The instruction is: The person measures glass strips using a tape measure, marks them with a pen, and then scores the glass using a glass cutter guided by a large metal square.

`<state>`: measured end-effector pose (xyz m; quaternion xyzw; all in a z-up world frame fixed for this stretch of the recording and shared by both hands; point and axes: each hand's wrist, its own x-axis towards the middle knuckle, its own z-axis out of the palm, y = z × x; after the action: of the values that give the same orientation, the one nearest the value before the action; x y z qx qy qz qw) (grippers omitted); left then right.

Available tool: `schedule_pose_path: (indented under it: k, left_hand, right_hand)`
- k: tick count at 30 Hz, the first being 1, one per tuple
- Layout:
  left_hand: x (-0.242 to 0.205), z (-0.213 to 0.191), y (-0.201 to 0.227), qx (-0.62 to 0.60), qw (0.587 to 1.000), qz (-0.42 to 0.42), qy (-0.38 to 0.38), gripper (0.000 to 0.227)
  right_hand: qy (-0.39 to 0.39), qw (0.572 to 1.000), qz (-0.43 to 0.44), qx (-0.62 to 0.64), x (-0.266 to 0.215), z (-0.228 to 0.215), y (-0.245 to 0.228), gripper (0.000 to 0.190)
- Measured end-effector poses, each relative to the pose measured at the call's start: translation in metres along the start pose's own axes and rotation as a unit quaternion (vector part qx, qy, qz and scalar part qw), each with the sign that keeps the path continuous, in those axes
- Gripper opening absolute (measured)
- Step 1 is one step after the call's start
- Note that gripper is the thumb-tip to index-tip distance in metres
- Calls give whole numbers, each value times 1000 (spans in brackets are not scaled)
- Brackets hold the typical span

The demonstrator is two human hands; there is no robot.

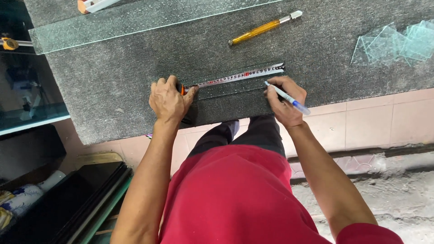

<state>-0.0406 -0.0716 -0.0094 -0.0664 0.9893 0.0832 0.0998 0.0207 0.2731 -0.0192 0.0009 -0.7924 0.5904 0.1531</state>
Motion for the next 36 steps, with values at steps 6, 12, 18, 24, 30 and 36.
schedule_pose_path:
  k: [6, 12, 18, 24, 30, 36]
  left_hand:
    - [0, -2, 1, -4, 1000, 2, -2, 54]
    - [1, -5, 2, -9, 1000, 4, -4, 54]
    - [1, -7, 4, -6, 1000, 11, -1, 54]
    - [1, -5, 3, -3, 1000, 13, 3, 54]
    - [0, -4, 3, 9, 1000, 7, 1, 54]
    - [1, -7, 4, 3, 1000, -3, -8, 54]
  right_hand:
    - [23, 998, -50, -21, 2, 7, 11, 4]
    - [28, 999, -41, -23, 2, 9, 13, 4]
    - [28, 998, -33, -34, 2, 11, 14, 4]
    - [26, 998, -30, -53, 1, 11, 15, 5]
    - [20, 997, -32, -67, -1, 11, 14, 6]
    - [11, 999, -24, -48, -6, 22, -1, 6]
